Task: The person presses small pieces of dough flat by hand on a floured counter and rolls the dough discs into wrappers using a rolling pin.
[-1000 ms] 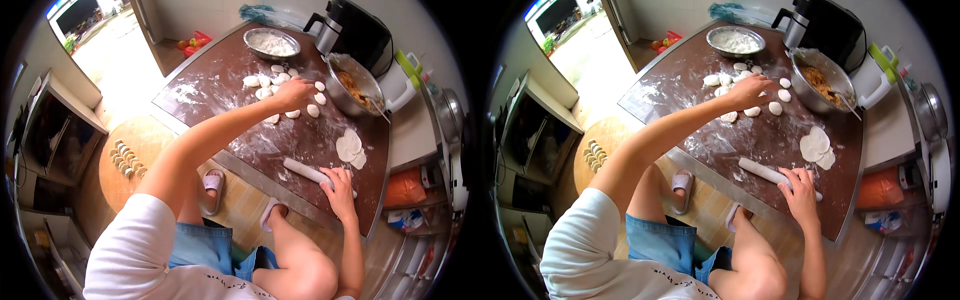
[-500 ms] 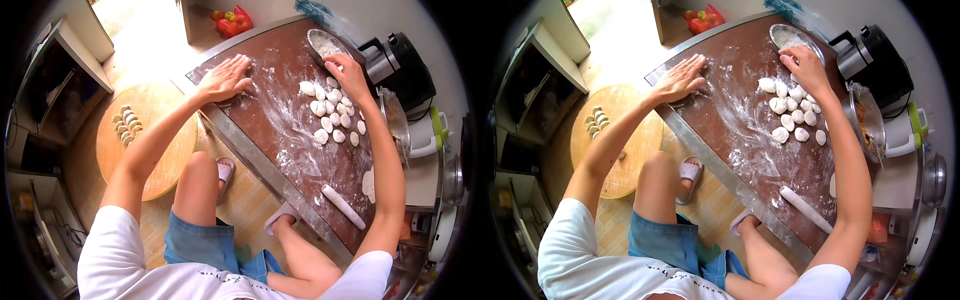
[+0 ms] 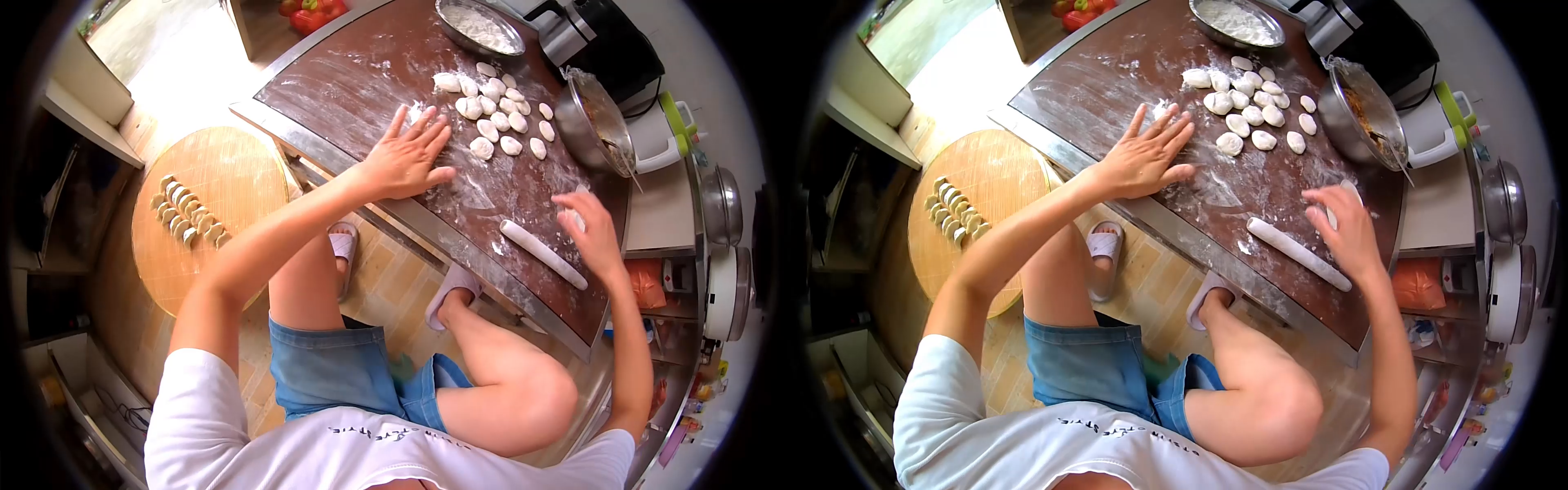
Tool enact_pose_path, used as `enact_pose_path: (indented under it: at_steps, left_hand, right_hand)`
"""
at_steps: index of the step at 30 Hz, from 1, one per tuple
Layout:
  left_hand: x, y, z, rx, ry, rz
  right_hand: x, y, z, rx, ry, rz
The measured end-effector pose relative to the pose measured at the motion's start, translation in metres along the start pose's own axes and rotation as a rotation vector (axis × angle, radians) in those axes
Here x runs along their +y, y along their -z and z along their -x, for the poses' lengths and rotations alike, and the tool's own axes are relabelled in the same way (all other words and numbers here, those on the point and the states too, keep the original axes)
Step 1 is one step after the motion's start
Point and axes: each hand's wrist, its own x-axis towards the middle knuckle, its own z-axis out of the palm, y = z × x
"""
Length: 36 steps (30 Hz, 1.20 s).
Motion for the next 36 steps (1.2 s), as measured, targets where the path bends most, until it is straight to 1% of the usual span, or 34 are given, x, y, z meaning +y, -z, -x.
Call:
enact_pose_path:
  at_steps: [2,3,6,7,8,10,12,13,16,17,18,20,22,24,26,29,32,33,34,36]
  left_hand:
    - [-0.008,0.002,-0.003,-0.134,0.026,-0.174]
    - [-0.019,0.007,-0.013,-0.166,0.126,-0.217]
    - [-0.030,0.001,-0.031,0.107,0.171,-0.253]
    - [-0.008,0.007,-0.037,0.100,0.079,-0.182]
    - [0.006,0.000,-0.046,0.211,-0.136,-0.015]
    - [0.042,0.010,-0.067,-0.038,-0.156,0.071]
    - [0.052,-0.009,-0.086,0.097,0.072,0.172]
    - [0.052,-0.014,-0.089,0.121,0.138,0.249]
    - [0.036,-0.004,-0.085,-0.117,0.151,0.288]
    - [0.030,0.003,-0.078,-0.133,0.177,0.292]
    - [0.022,0.009,-0.061,0.014,0.057,0.242]
    - [0.001,0.015,-0.052,-0.082,0.123,0.307]
    - [-0.021,0.026,-0.045,-0.084,0.200,0.371]
    - [-0.051,0.029,-0.047,-0.010,0.202,0.287]
    - [-0.063,0.029,-0.049,0.040,0.093,0.201]
    - [-0.078,0.020,-0.056,0.270,-0.190,-0.097]
    - [-0.066,0.033,-0.060,0.337,0.055,0.138]
    - [-0.060,0.032,-0.058,0.358,-0.045,0.189]
    - [-0.053,0.028,-0.051,0.246,-0.166,0.150]
    - [-0.040,0.034,-0.038,0.095,-0.181,0.088]
  right_hand:
    - [0.008,-0.017,0.034,-0.029,-0.060,-0.013]
    - [0.011,-0.023,0.045,-0.024,-0.075,-0.049]
    - [0.023,-0.047,0.072,0.006,-0.074,-0.084]
    - [0.020,-0.052,0.074,0.024,-0.088,-0.124]
    - [0.023,-0.061,0.076,0.075,-0.056,-0.110]
    - [0.025,-0.067,0.074,0.101,-0.069,-0.110]
    - [0.028,-0.070,0.074,0.119,-0.065,-0.131]
    - [0.029,-0.071,0.073,0.132,-0.064,-0.142]
    - [0.030,-0.073,0.073,0.171,-0.034,-0.121]
    - [0.031,-0.075,0.074,0.192,-0.028,-0.123]
    - [0.031,-0.076,0.074,0.197,-0.026,-0.123]
    - [0.031,-0.077,0.075,0.210,-0.033,-0.117]
    - [0.032,-0.079,0.075,0.224,-0.022,-0.105]
    - [0.033,-0.079,0.075,0.229,-0.022,-0.098]
    - [0.033,-0.079,0.075,0.234,-0.018,-0.105]
    - [0.033,-0.078,0.074,0.240,-0.010,-0.104]
    - [0.034,-0.078,0.075,0.240,-0.009,-0.102]
    - [0.033,-0.078,0.074,0.242,-0.011,-0.099]
    - [0.033,-0.078,0.075,0.237,-0.011,-0.100]
    - [0.033,-0.077,0.076,0.233,-0.004,-0.101]
